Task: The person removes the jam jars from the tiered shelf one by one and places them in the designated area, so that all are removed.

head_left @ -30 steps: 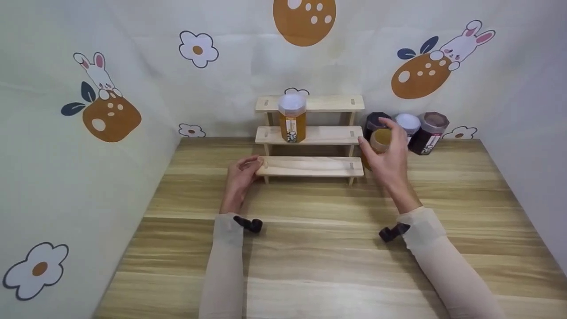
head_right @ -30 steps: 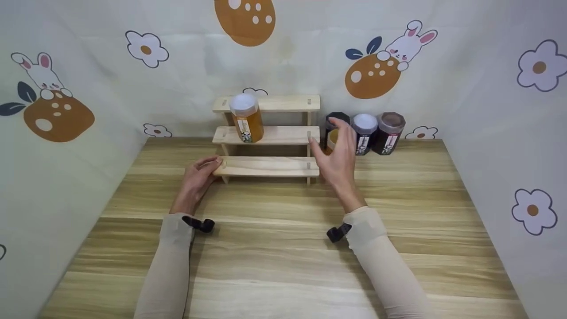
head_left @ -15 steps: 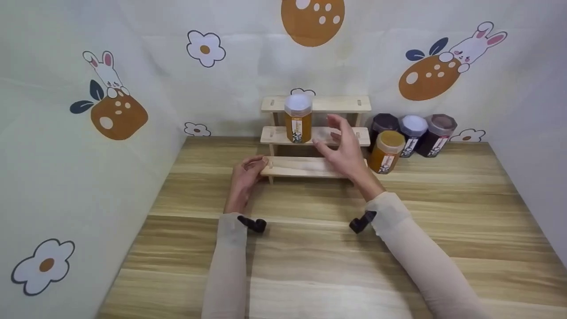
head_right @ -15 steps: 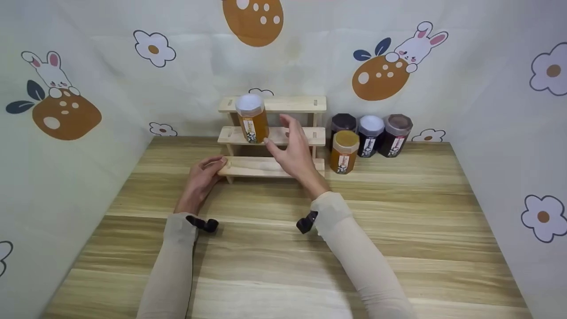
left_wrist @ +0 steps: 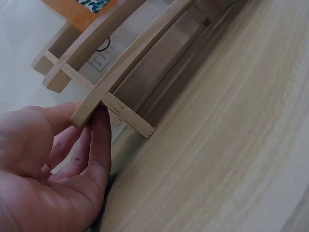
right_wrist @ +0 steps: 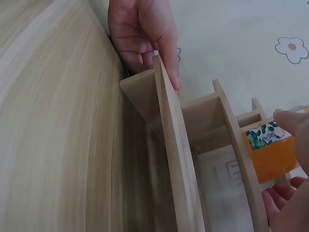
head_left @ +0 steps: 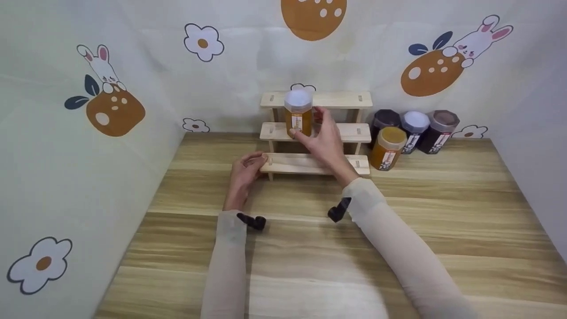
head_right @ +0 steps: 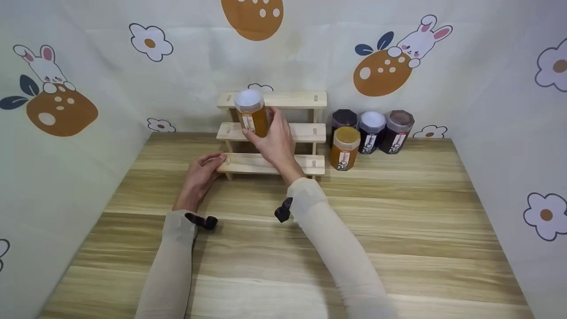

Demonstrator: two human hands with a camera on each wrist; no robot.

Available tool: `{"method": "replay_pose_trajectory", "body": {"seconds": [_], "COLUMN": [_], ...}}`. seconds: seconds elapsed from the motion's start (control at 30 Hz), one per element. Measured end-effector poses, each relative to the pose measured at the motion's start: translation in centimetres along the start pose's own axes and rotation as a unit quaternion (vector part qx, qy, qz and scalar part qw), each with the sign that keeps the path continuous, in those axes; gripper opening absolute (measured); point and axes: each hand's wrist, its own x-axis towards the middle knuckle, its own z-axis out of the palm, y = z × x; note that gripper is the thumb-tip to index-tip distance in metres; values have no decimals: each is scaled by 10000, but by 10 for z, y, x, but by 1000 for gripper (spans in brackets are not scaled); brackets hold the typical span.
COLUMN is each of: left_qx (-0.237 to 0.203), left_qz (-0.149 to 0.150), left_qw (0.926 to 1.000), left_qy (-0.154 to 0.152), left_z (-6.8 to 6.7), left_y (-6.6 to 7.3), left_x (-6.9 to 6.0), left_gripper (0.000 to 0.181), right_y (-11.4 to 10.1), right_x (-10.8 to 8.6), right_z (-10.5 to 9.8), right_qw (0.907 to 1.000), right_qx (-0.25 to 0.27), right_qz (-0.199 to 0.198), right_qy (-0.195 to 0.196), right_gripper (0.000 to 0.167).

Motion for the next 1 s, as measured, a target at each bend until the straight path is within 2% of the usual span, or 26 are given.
{"method": "replay_pose_trajectory", "body": {"seconds": [0.13,0.23,0.47,0.63,1.0], "left_qx": [110,140,120,190,368], "left_qz": [-78,-154,-119,-95,-221], "left_qw": [9999,9998,9999,9998,9991], "left_qy": [30,34,32,-5,3], "left_z": [-1,-2,-1,0,-2], "left_y": [1,1,4,4,3], "left_x": [0,-1,-2,-3,-3], "left_gripper": [32,34,35,35,37], "right_y": [-4,-6,-12,-13,-3], "right_x": [1,1,1,0,-9], "right_z": [6,9,13,12,1], "right_qw": [9975,9946,9917,9919,9989], "right_qx": [-650,-950,-1187,-1146,-305], "right_qz": [246,324,340,422,225], "right_qy": [155,253,358,341,274], "right_gripper": [93,90,88,86,85]}}
